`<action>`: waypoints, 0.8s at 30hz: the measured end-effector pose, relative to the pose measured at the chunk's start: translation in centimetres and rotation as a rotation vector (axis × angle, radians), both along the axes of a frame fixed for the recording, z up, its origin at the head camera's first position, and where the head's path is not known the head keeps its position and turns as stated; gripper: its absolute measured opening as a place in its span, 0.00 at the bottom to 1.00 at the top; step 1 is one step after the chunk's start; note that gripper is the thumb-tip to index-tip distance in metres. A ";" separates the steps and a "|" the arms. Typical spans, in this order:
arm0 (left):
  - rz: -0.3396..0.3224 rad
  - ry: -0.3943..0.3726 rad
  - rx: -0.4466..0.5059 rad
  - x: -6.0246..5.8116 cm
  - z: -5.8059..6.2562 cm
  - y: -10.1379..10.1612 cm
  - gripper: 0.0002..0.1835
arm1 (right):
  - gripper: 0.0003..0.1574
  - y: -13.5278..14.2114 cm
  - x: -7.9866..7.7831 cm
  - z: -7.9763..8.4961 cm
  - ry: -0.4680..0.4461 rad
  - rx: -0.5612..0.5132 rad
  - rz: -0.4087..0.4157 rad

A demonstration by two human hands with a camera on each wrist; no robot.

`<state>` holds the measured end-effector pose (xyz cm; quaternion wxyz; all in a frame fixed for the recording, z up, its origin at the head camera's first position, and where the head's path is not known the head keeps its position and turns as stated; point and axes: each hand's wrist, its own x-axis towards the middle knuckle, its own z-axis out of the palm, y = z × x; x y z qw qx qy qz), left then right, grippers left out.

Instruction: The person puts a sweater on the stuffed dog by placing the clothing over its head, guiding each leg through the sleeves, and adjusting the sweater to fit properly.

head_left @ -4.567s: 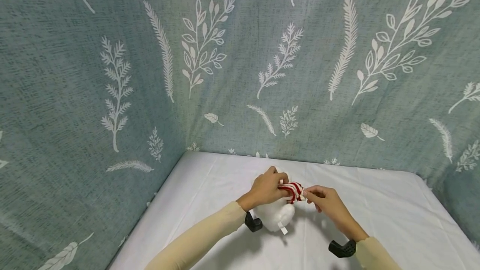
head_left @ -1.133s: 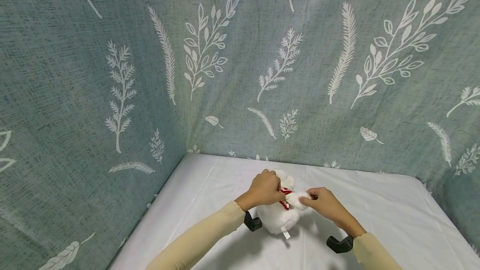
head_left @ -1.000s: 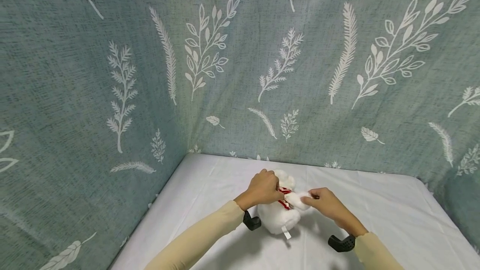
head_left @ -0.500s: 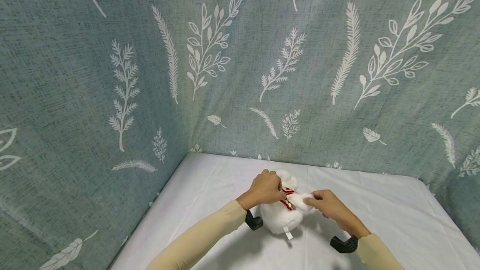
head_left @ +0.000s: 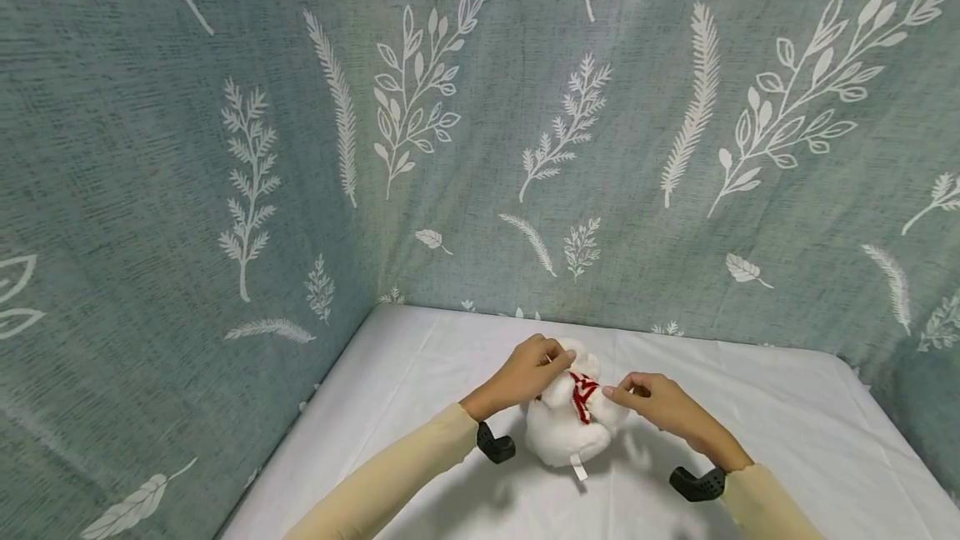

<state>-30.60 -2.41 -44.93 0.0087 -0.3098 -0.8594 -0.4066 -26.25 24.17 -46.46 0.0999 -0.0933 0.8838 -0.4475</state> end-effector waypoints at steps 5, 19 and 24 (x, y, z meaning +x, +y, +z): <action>0.009 -0.040 0.045 -0.1 -0.5 -0.5 0.11 | 0.18 -0.1 0.0 0.5 0.183 -0.005 0.019; 0.058 -0.001 -0.132 -0.4 -1.2 -1.4 0.10 | 0.16 -2.1 -0.1 0.1 0.422 -0.124 0.244; 0.057 0.131 -0.254 -0.4 -1.6 -1.5 0.11 | 0.18 -2.4 -0.1 -0.1 0.472 -0.148 0.306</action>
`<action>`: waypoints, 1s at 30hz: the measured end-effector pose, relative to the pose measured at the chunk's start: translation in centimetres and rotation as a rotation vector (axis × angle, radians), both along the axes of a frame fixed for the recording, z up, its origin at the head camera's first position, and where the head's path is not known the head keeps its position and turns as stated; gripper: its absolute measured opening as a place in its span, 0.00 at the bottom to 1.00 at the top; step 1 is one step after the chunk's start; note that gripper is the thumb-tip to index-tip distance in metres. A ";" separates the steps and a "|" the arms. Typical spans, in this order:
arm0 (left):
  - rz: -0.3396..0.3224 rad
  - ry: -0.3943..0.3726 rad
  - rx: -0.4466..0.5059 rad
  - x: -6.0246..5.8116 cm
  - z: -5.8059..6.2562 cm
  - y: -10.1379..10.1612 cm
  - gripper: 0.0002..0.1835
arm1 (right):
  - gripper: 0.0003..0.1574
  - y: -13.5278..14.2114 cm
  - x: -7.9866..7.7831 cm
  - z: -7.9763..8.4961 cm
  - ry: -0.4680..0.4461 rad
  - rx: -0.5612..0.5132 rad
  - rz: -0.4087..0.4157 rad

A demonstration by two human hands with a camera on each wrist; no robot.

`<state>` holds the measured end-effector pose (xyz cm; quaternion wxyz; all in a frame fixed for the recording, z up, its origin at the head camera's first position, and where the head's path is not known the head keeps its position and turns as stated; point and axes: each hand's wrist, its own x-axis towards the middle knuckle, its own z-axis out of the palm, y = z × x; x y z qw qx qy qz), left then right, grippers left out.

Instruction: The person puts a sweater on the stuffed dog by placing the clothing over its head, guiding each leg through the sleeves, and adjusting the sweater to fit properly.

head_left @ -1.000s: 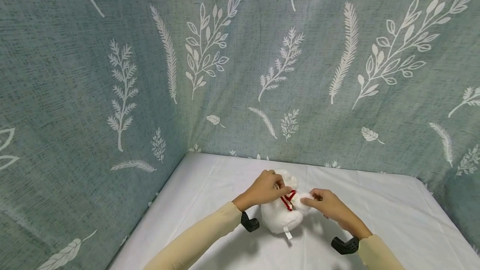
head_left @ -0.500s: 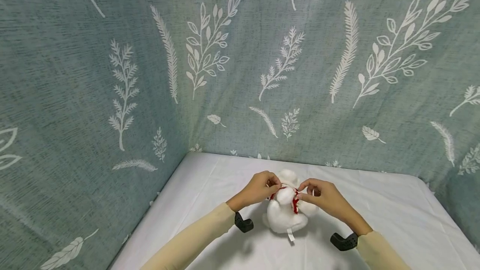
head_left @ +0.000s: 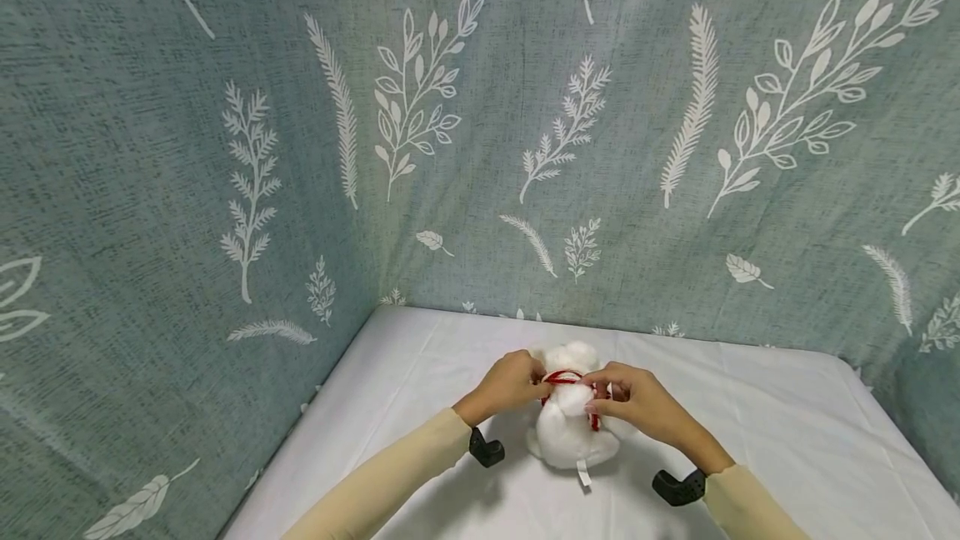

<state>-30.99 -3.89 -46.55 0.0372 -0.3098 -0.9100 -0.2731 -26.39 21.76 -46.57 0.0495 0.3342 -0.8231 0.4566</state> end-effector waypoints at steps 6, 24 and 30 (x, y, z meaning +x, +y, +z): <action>0.007 0.026 0.024 0.1 -0.3 0.3 0.10 | 0.18 -0.9 -0.1 -0.1 0.042 0.052 -0.003; 0.241 0.106 -0.175 0.4 -0.8 1.3 0.16 | 0.03 -2.6 -0.3 -0.6 0.140 0.103 -0.140; 0.218 0.051 -0.130 0.0 -1.4 1.4 0.13 | 0.04 -2.3 -0.5 -0.9 0.079 0.083 -0.124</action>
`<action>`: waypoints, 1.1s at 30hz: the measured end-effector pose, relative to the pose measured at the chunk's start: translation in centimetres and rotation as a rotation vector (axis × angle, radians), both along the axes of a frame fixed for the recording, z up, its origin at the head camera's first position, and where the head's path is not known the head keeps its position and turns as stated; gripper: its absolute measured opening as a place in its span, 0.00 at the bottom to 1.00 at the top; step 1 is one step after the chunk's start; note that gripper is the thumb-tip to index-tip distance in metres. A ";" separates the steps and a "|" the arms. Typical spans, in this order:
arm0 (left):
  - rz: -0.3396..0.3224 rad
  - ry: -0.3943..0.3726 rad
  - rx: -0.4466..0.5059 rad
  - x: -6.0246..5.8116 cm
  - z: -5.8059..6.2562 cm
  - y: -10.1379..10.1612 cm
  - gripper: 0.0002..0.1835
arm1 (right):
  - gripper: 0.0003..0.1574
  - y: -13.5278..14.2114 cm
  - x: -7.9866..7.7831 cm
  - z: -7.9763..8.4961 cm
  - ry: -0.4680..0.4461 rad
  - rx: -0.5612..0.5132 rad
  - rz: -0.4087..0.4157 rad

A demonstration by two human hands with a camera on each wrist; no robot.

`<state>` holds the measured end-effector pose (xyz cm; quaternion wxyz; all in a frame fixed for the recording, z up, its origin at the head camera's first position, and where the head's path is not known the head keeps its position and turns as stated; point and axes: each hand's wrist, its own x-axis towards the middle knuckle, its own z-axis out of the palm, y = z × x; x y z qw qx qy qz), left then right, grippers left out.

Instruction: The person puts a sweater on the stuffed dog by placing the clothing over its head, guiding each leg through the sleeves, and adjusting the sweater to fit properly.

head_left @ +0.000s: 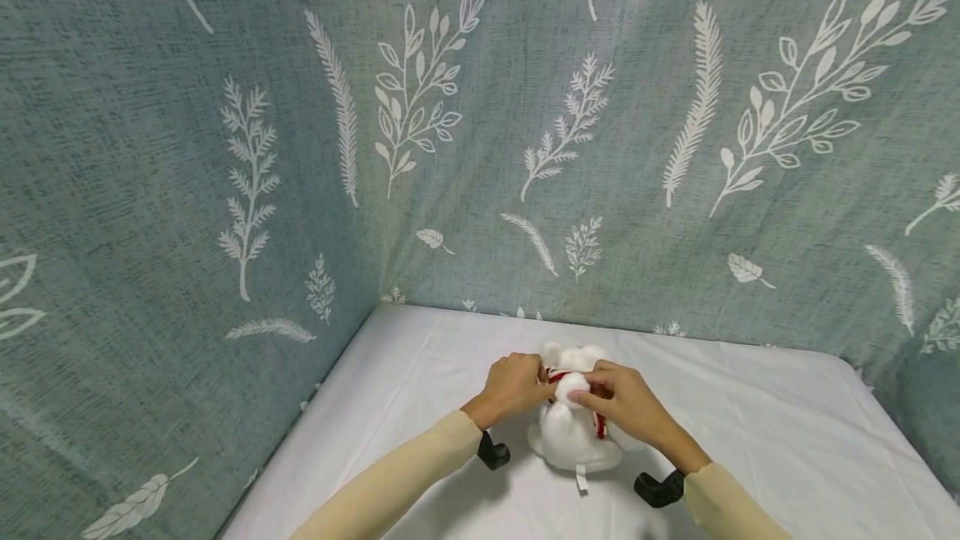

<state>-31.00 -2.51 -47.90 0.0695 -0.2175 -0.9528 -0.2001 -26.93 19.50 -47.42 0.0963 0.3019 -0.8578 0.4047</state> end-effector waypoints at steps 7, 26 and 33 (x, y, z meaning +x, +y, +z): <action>-0.201 -0.046 0.224 -0.5 -0.4 0.2 0.05 | 0.11 -0.4 0.1 -0.3 -0.005 0.008 -0.036; -0.380 0.145 0.079 1.3 1.3 0.5 0.05 | 0.13 -1.3 0.3 -1.0 -0.099 0.062 -0.403; -0.457 0.126 0.041 1.3 1.7 0.1 0.03 | 0.11 -1.0 0.2 -0.4 -0.116 0.086 -0.300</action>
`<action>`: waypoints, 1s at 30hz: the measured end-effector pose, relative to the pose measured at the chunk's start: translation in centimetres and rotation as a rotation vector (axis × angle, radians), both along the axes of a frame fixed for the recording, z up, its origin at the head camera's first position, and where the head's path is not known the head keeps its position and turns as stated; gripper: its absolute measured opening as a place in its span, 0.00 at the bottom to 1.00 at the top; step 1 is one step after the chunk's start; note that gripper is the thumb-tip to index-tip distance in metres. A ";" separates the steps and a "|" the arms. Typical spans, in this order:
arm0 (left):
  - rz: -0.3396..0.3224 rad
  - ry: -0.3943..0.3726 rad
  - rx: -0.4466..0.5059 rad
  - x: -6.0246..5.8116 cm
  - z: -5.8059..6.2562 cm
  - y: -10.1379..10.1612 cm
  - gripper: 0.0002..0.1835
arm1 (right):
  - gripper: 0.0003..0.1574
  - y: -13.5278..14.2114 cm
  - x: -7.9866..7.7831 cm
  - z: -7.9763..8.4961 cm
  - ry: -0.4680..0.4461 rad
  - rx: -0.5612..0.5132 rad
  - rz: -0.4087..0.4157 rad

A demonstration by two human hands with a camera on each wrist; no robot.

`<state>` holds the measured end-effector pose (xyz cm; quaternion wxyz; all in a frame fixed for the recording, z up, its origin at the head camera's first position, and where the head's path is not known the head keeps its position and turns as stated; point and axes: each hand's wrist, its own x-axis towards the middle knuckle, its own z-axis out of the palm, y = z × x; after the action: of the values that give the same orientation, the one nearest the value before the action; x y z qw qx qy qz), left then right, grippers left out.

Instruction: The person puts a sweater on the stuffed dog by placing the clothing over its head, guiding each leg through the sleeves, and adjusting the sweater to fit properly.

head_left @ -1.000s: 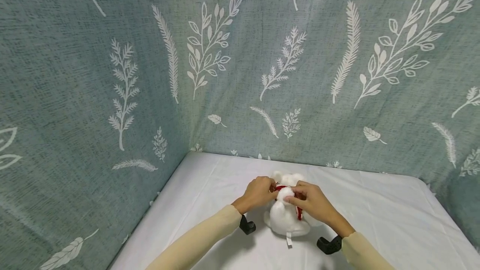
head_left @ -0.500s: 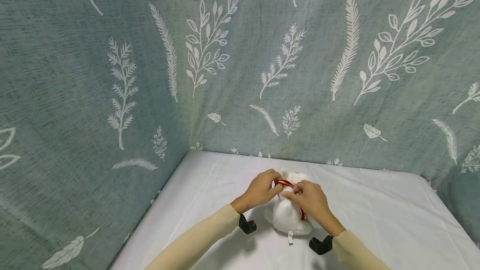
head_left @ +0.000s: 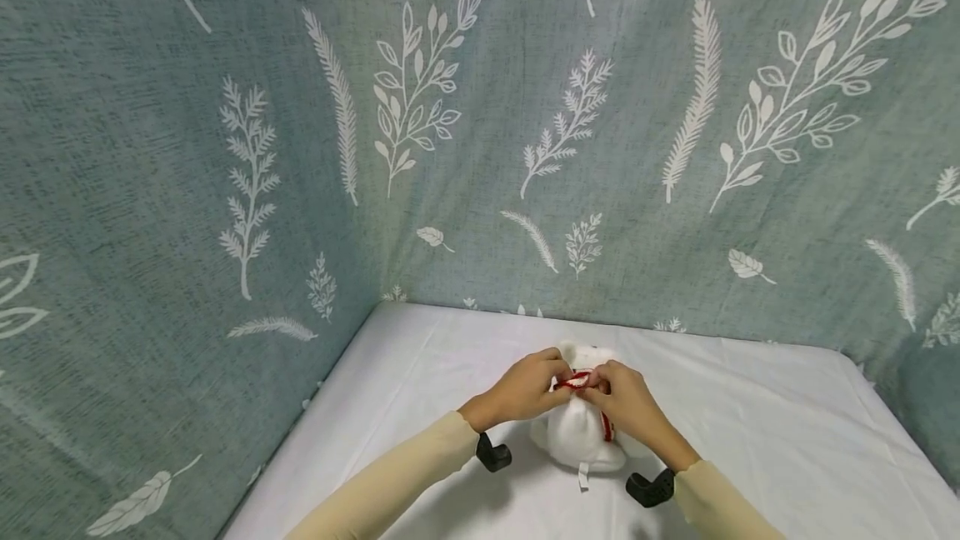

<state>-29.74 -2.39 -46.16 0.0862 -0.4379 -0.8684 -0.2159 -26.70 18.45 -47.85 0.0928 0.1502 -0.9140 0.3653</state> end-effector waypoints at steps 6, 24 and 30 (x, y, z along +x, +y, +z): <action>-0.076 -0.009 -0.059 0.2 0.2 -0.2 0.05 | 0.15 -0.5 0.0 0.2 -0.033 -0.061 -0.060; 0.114 -0.311 0.000 -2.6 0.5 -0.9 0.13 | 0.03 -0.3 -0.5 -0.2 -0.037 -0.051 0.038; 0.132 -0.386 -0.010 -3.5 1.3 -0.9 0.04 | 0.04 -0.3 -0.3 -0.1 -0.086 -0.112 0.084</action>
<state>-33.28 -3.28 -44.89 -0.0703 -0.3311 -0.8966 -0.2855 -27.00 18.14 -47.95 0.0463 0.1669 -0.8882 0.4256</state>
